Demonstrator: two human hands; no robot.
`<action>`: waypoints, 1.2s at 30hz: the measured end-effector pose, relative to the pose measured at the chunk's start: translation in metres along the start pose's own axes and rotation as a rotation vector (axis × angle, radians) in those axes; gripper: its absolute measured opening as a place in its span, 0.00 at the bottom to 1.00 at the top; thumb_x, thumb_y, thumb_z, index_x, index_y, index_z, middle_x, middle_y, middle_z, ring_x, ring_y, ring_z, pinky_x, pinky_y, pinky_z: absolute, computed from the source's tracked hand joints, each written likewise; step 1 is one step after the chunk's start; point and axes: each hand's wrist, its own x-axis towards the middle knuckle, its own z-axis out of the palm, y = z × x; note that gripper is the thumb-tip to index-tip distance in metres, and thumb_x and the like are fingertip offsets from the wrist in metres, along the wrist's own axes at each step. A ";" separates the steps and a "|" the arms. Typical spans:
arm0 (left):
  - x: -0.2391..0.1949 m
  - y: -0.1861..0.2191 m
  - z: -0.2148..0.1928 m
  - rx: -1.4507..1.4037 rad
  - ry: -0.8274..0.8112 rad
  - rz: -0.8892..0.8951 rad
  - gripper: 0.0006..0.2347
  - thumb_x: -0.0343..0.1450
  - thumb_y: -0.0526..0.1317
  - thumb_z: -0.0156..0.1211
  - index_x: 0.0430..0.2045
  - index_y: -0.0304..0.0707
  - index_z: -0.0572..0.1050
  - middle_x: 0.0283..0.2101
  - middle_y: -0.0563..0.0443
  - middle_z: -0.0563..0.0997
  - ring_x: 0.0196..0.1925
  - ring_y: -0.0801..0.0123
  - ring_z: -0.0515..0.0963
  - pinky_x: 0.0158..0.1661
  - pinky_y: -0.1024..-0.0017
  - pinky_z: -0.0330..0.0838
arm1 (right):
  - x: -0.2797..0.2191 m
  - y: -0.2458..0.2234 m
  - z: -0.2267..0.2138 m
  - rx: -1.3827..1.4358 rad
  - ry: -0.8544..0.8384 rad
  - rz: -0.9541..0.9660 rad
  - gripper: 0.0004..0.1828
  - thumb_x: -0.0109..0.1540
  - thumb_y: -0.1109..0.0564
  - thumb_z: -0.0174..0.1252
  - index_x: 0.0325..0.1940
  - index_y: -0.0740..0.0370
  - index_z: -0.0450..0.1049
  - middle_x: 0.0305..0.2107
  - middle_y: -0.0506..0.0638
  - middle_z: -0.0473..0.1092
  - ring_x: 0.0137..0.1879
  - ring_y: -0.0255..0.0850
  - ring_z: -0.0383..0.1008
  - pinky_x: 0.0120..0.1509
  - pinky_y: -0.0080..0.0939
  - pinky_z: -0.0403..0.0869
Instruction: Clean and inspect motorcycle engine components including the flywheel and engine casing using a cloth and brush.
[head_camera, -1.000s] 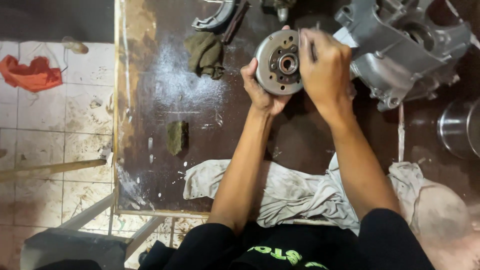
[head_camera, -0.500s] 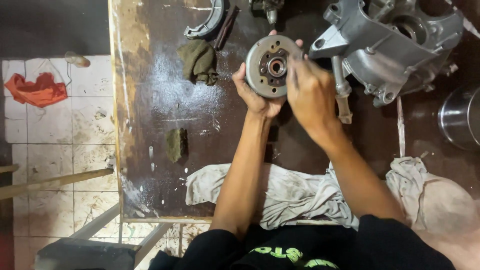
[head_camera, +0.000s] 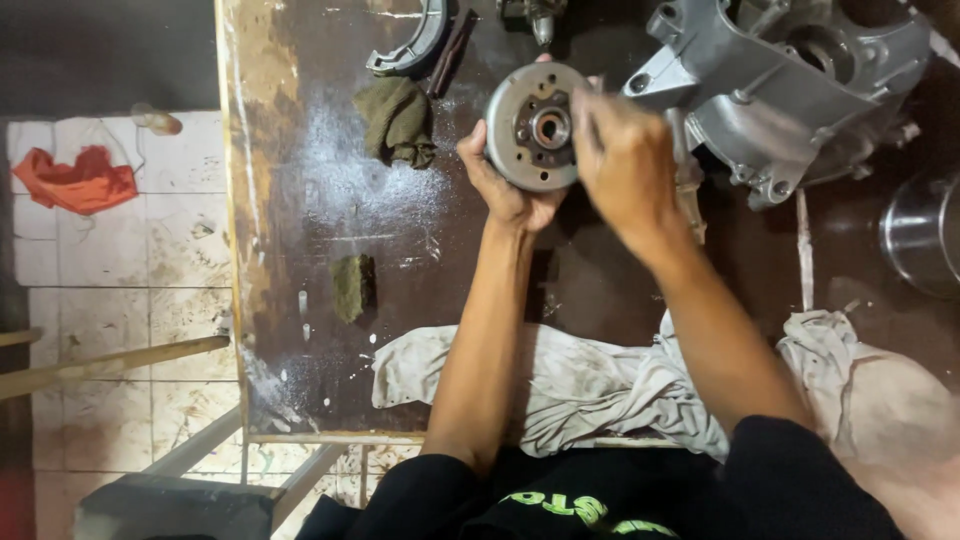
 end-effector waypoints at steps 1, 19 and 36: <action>0.000 0.003 0.003 0.034 0.066 -0.003 0.36 0.74 0.61 0.39 0.73 0.32 0.59 0.70 0.34 0.66 0.71 0.48 0.69 0.68 0.54 0.68 | 0.010 -0.002 0.000 0.014 0.010 -0.004 0.06 0.71 0.65 0.60 0.49 0.72 0.79 0.39 0.65 0.77 0.41 0.55 0.81 0.43 0.48 0.76; -0.001 0.006 -0.003 0.067 0.100 0.017 0.37 0.73 0.63 0.41 0.71 0.30 0.60 0.69 0.33 0.68 0.71 0.47 0.70 0.68 0.53 0.70 | -0.006 -0.016 0.012 0.006 0.087 -0.004 0.05 0.69 0.66 0.60 0.47 0.72 0.78 0.37 0.66 0.77 0.40 0.56 0.81 0.42 0.49 0.77; -0.008 0.015 -0.017 -0.014 0.123 0.054 0.35 0.77 0.63 0.36 0.68 0.27 0.62 0.68 0.36 0.69 0.69 0.47 0.72 0.66 0.50 0.69 | 0.015 -0.019 0.017 0.074 0.059 -0.014 0.05 0.69 0.65 0.61 0.47 0.69 0.80 0.34 0.62 0.77 0.37 0.53 0.80 0.39 0.48 0.74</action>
